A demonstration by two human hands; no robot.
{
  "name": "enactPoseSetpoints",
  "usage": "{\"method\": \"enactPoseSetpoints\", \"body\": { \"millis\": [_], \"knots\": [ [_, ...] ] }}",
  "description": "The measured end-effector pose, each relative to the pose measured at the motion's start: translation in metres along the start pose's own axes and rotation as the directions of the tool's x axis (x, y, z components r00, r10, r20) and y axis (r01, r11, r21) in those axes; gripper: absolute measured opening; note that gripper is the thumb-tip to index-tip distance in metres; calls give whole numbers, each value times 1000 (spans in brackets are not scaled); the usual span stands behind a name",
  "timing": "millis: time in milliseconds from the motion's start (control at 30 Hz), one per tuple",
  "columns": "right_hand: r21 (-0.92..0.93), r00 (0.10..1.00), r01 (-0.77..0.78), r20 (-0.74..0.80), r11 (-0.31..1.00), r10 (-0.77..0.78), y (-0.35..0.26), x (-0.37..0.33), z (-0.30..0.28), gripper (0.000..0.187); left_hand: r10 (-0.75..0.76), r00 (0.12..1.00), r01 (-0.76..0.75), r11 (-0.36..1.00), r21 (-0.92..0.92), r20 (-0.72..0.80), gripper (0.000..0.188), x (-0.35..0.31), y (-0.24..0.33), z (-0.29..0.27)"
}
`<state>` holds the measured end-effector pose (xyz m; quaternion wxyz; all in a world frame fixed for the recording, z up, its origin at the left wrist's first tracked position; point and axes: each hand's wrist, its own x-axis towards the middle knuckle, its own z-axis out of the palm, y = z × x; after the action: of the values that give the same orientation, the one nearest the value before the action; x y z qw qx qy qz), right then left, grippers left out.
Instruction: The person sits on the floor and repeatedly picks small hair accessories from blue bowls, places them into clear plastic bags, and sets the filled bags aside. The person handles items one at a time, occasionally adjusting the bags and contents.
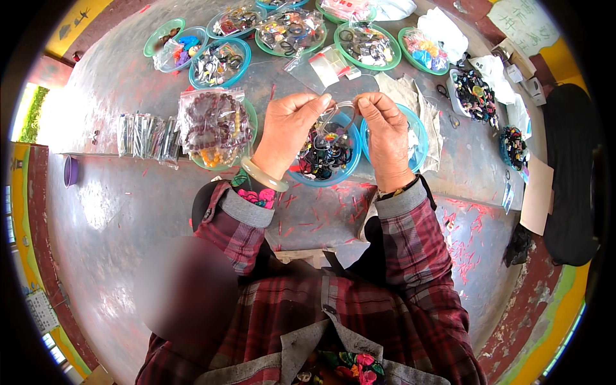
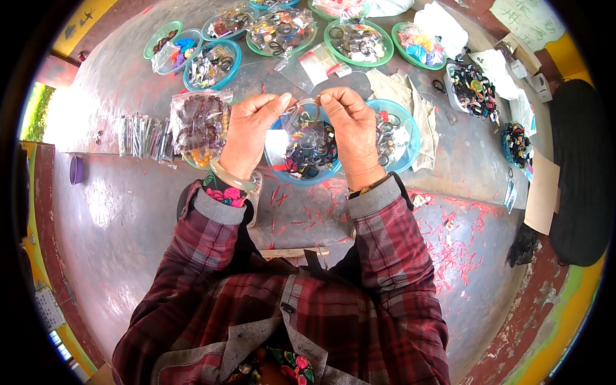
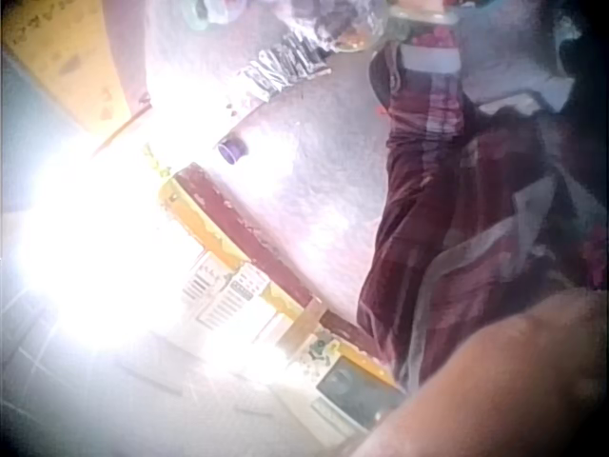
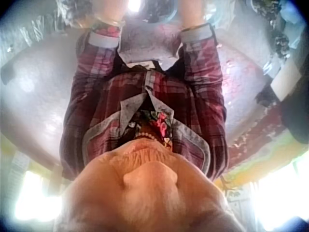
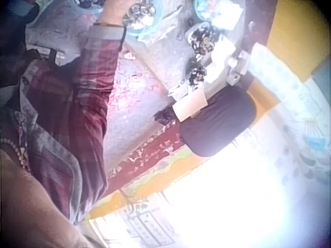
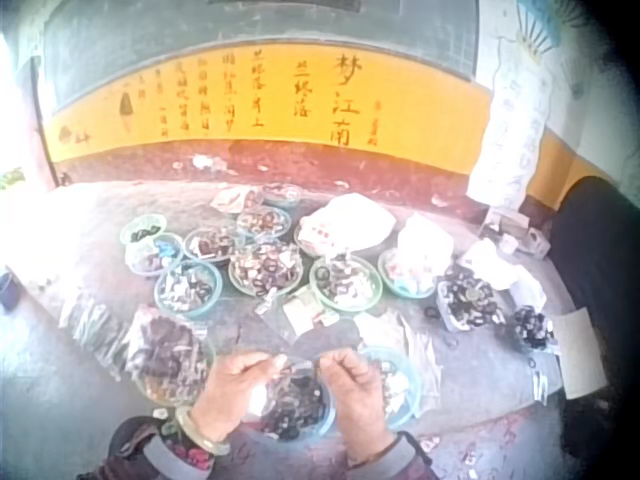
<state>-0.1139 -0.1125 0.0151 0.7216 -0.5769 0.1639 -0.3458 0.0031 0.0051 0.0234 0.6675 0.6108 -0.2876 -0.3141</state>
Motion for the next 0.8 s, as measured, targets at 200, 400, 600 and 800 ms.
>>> {"method": "enactPoseSetpoints", "body": {
  "millis": [200,400,600,800],
  "knots": [
    [40,991,-133,27,990,132,-3,-1,3,12,63,996,-76,966,247,57,25,-3,1,-1],
    [54,985,-164,-47,985,166,4,1,-6,12,-51,997,47,997,69,63,29,0,3,2],
    [316,910,-288,-205,904,361,8,6,-19,13,-240,950,273,949,-158,198,27,4,-11,0],
    [340,899,-278,-237,898,368,10,5,-20,14,-294,912,341,931,-129,286,20,3,-15,3]
  ]
}}
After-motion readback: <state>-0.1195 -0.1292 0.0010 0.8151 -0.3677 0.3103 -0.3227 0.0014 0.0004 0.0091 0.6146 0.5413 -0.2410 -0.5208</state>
